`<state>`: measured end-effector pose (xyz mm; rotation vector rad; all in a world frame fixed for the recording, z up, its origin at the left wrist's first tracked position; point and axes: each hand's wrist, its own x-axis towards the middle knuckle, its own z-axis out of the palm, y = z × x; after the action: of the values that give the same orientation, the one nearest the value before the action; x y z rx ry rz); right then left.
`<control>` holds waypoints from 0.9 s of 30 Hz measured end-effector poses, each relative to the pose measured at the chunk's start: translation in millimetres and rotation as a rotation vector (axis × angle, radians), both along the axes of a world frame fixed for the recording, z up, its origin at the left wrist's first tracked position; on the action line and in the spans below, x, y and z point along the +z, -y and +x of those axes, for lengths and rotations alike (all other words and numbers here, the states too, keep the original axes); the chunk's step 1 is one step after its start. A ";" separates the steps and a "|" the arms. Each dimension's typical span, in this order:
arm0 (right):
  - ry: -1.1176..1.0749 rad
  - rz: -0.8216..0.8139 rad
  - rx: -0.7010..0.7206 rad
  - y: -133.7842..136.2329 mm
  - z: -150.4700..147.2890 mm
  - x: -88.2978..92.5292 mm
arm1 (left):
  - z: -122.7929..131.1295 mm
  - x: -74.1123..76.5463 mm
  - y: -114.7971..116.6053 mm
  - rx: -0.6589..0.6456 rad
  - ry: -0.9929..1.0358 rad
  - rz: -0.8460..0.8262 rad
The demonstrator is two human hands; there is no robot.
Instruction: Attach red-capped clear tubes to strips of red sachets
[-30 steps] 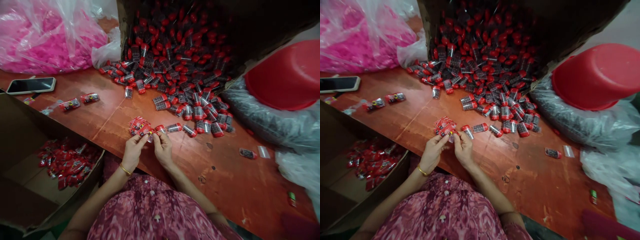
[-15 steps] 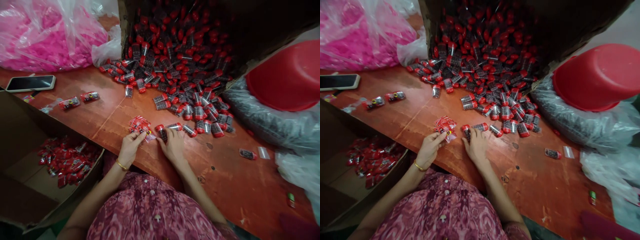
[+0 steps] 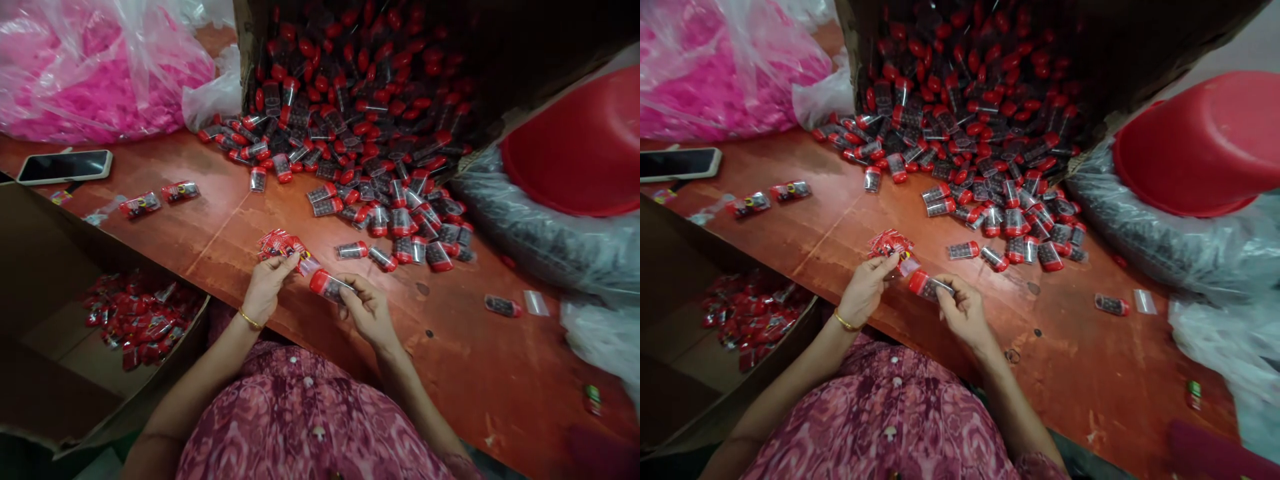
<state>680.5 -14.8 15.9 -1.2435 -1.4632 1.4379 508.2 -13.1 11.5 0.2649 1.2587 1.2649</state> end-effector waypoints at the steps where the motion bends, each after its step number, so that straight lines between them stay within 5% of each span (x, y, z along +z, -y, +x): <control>1: -0.003 -0.010 0.004 -0.6 -2.1 1.1 | 0.3 -0.6 0.6 -0.018 -0.020 0.015; 12: -0.003 -0.043 -0.045 -1.3 -8.4 -7.6 | -4.9 -9.3 5.1 -0.159 -0.293 0.159; 23: -0.055 0.048 -0.197 -1.2 -23.1 -15.8 | 16.4 -11.8 4.6 0.021 -0.146 0.134; 27: -0.091 0.046 -0.149 -3.4 -25.7 -20.0 | 11.3 -9.5 2.7 -0.032 -0.126 0.182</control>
<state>654.8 -11.3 -4.2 -1.2164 -1.3080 1.3363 519.5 -15.7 2.0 0.5007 1.2417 1.3535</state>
